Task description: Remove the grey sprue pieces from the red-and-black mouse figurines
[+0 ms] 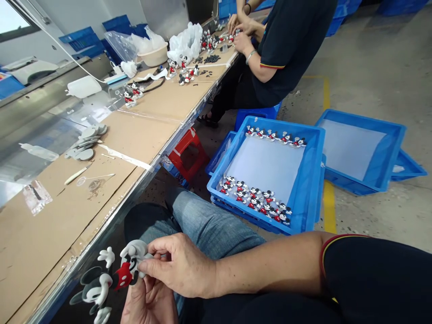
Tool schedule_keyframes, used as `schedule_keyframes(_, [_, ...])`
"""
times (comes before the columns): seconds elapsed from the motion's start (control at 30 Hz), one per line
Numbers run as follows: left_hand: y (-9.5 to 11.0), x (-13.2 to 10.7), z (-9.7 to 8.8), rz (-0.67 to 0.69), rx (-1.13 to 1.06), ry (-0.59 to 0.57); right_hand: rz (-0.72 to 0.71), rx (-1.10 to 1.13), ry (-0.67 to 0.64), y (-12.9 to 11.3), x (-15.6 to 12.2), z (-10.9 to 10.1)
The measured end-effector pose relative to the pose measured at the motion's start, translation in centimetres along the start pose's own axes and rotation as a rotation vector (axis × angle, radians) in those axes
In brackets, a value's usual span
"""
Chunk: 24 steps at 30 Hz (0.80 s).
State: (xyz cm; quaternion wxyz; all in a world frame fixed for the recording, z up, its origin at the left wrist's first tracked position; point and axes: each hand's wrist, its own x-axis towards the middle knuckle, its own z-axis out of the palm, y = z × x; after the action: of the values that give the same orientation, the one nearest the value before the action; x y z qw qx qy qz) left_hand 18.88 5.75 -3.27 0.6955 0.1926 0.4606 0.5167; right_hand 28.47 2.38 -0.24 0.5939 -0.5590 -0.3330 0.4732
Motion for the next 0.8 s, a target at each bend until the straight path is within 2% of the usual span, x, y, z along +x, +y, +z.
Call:
schedule_keyframes(0.1, [-0.1,0.6,-0.7,-0.004,0.005,-0.020,0.008,-0.034,0.006,0.0,0.0,0.0])
schedule_keyframes(0.23, [-0.5,2.0,-2.8,-0.045,0.065,-0.139,-0.016,-0.018,-0.011,-0.1,-0.1,0.1])
schedule_keyframes(0.3, [-0.8,2.5,-3.6,-0.039,0.077,-0.143,-0.036,-0.022,-0.018,0.0,-0.2,0.2])
schedule_keyframes(0.43, [-1.0,3.1,-4.6,-0.037,0.093,-0.144,-0.162,-0.098,0.020,0.2,-0.5,0.5])
schedule_keyframes(0.53, [-0.8,3.3,-5.1,-0.036,0.158,-0.223,-0.294,-0.144,0.051,0.4,-0.8,0.7])
schedule_keyframes(0.63, [-0.3,2.3,-5.0,-0.011,0.262,-0.280,-0.409,-0.163,0.078,0.3,-1.1,0.9])
schedule_keyframes(0.8, [0.2,-1.4,-3.4,0.014,0.340,-0.292,-0.509,-0.187,0.112,0.0,-1.6,1.1])
